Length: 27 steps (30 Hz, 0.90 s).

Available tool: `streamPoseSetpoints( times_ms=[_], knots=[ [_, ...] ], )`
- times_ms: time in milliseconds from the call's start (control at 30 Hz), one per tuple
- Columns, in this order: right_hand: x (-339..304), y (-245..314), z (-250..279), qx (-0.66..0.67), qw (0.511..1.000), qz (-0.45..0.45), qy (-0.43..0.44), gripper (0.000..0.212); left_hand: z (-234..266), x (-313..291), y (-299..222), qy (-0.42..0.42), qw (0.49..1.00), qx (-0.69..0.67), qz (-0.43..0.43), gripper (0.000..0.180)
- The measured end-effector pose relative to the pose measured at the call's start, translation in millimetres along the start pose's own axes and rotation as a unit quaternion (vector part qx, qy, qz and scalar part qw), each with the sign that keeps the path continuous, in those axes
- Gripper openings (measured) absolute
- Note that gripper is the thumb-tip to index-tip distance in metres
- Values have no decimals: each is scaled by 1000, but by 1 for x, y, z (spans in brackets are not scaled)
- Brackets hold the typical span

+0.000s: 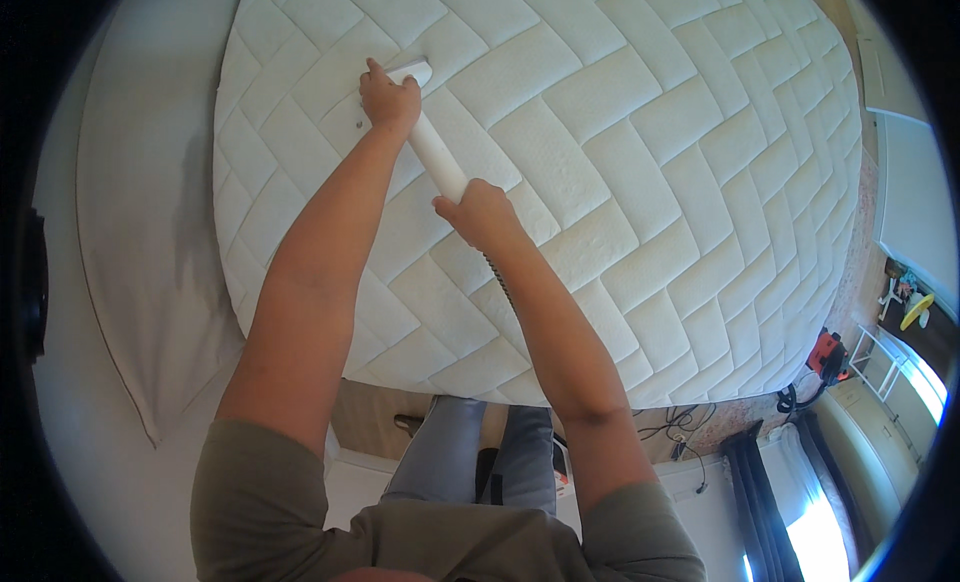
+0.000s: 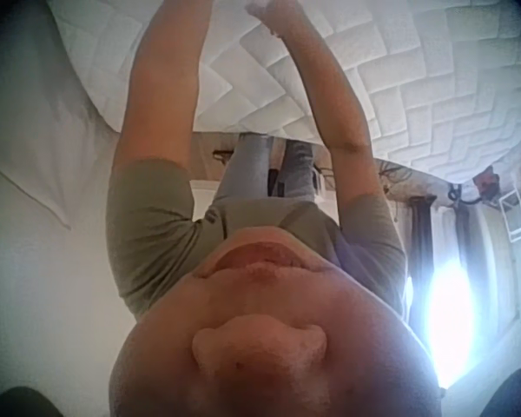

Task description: The person uses a handheld vacuum cleaner to clean the surface of a white quilted mattress. They move the vacuum nozzle back and forth across the mattress in a systematic pattern, covering different sections of the surface.

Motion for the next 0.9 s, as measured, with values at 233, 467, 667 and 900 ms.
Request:
streamPoseSetpoints(
  times_ms=[233, 467, 667, 900],
  knots=[
    [-4, -23, -9, -8, 1000, 3, -8, 56, 0, -18, -1, -3, 1000, 0, -21, 81],
    [-10, -29, -14, 3, 1000, -5, -8, 57, -1, -23, 2, -9, 1000, 1, -30, 82],
    [-10, -31, -15, 10, 1000, 1, -13, 56, 1, -26, -1, -4, 999, 8, -34, 82],
    [-14, -23, -13, 10, 998, 31, -53, 56, 8, -23, 1, -5, 998, -46, -31, 84]
  ],
)
Point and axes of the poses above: each hand's wrist, its own x-axis towards the middle knuckle, its own z-axis out of the back of the hand, y = z × x, the point moved 8 cm from there along x, towards the middle knuckle, and after that the axes turned 9 degrees about -y, right-handed, at the moved point
